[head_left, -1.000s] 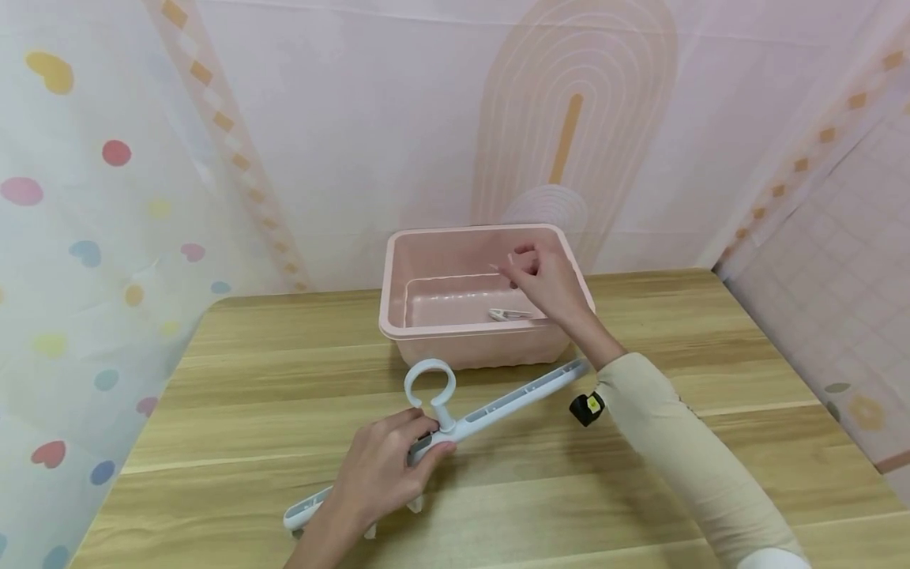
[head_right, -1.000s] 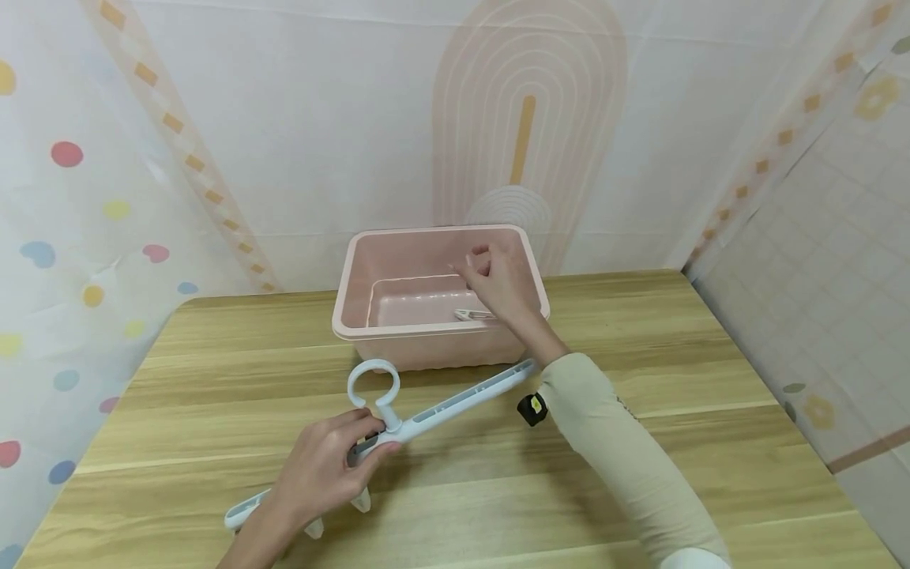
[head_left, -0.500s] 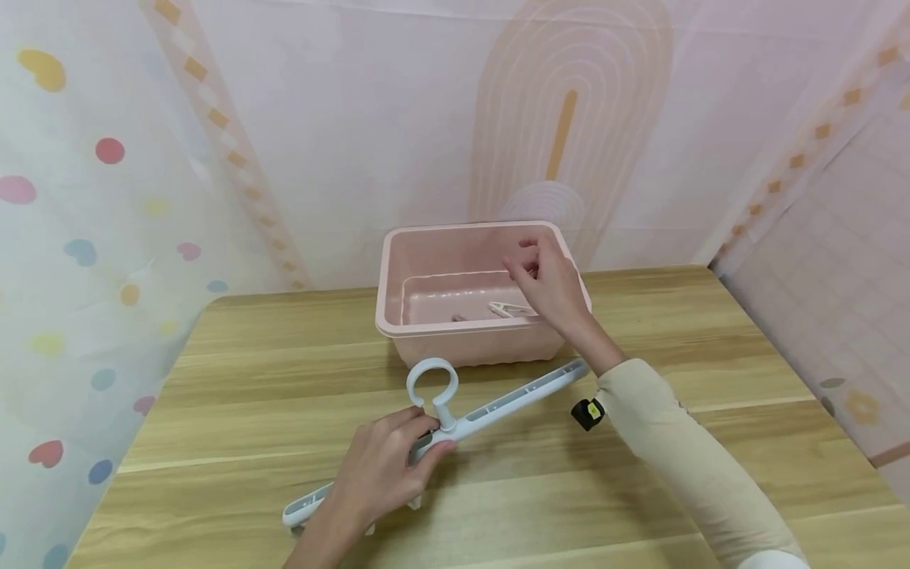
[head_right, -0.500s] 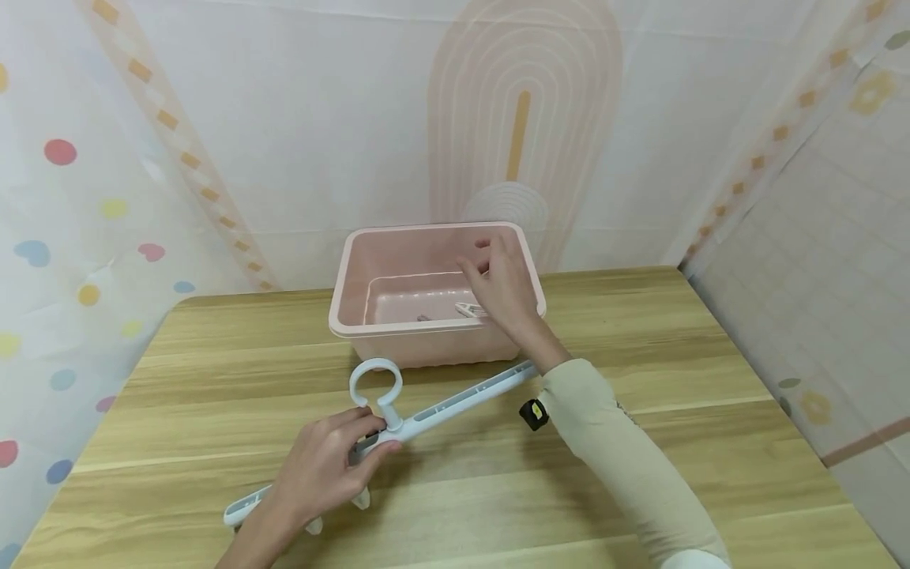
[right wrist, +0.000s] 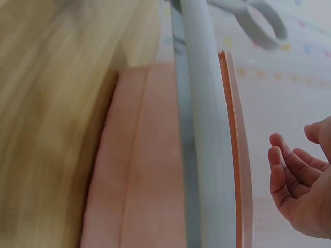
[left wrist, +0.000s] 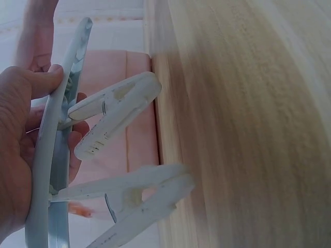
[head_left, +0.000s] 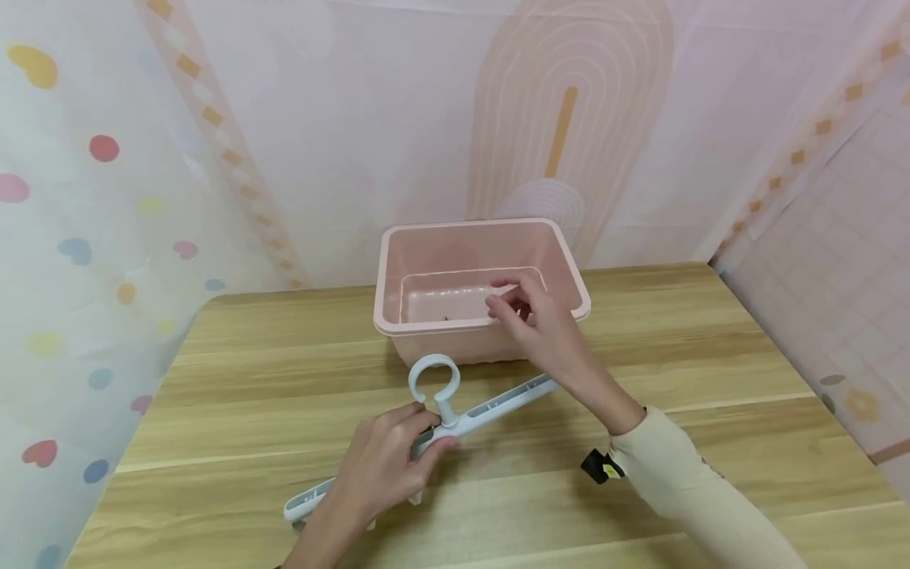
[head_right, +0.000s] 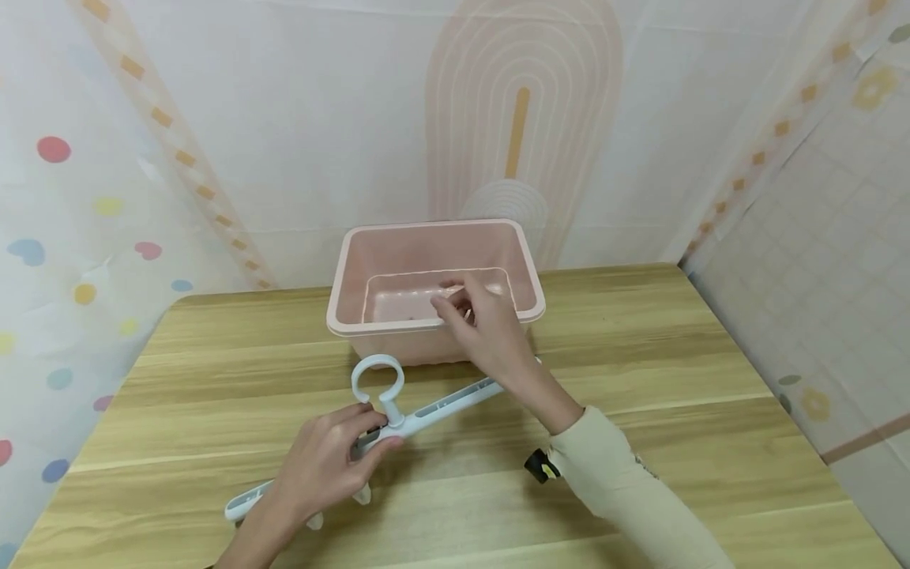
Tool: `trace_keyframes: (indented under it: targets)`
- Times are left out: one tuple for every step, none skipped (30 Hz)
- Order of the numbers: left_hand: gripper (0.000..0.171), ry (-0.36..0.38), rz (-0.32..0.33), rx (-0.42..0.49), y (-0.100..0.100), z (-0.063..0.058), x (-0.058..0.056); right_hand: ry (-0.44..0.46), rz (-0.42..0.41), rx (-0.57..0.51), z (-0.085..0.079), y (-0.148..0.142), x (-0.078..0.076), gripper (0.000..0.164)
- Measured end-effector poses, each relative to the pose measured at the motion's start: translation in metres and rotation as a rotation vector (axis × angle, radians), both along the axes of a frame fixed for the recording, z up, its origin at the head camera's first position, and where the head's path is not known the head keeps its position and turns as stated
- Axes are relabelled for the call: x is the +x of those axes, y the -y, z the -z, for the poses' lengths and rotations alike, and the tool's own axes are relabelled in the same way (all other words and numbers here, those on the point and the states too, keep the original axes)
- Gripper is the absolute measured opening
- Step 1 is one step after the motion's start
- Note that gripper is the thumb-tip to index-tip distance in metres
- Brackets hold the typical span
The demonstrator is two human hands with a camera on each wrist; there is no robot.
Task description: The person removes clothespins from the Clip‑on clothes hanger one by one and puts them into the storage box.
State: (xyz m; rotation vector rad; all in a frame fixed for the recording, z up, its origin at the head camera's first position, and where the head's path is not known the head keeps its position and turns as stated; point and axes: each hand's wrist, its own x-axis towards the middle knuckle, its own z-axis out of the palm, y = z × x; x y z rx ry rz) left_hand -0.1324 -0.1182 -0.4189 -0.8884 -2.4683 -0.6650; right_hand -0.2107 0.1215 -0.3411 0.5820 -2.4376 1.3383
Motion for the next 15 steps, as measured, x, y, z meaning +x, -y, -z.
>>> trace_keyframes:
  targets:
    - [0.021,0.001,0.001,0.0,0.0,0.0,0.0,-0.003,-0.001,0.007,0.001,0.0,0.004,0.027]
    - [0.021,0.001,0.002,-0.002,0.0,0.0,0.0,-0.006,-0.003,0.015,0.002,0.0,0.009,0.026]
    - [0.021,0.001,0.002,-0.003,0.0,-0.001,0.001,-0.01,-0.008,0.024,0.004,0.0,0.013,0.025]
    - [0.021,0.002,0.002,-0.003,0.0,-0.001,0.001,-0.017,-0.015,0.033,0.005,0.0,0.017,0.024]
    - [0.021,0.005,0.001,-0.004,0.0,-0.002,0.001,-0.03,-0.022,0.046,0.006,-0.001,0.021,0.023]
    - [0.021,0.006,0.0,-0.005,0.0,-0.002,0.001,-0.048,-0.034,0.06,0.008,-0.001,0.024,0.023]
    - [0.022,0.007,0.0,-0.006,0.0,-0.003,0.001,-0.068,-0.05,0.07,0.01,-0.002,0.027,0.022]
    - [0.021,0.009,0.002,-0.006,0.0,-0.004,0.001,-0.085,-0.073,0.076,0.011,-0.003,0.03,0.022]
    - [0.021,0.01,0.002,-0.005,0.0,-0.005,0.001,-0.106,-0.095,0.084,0.013,-0.004,0.032,0.022]
    - [0.021,0.01,0.004,-0.006,-0.001,-0.006,0.001,-0.124,-0.118,0.095,0.015,-0.006,0.034,0.022]
    - [0.021,0.011,0.005,-0.007,-0.001,-0.007,0.0,-0.14,-0.143,0.106,0.016,-0.007,0.036,0.023]
    - [0.021,0.009,0.006,-0.007,-0.001,-0.008,-0.001,-0.149,-0.168,0.12,0.017,-0.008,0.038,0.025]
    - [0.021,0.009,0.008,-0.007,-0.001,-0.009,-0.001,-0.158,-0.189,0.144,0.019,-0.009,0.039,0.027]
    - [0.021,0.008,0.008,-0.007,-0.001,-0.009,-0.002,-0.158,-0.205,0.177,0.02,-0.01,0.041,0.03]
    - [0.021,0.006,0.007,-0.011,-0.001,-0.01,-0.002,-0.159,-0.217,0.217,0.021,-0.01,0.043,0.035]
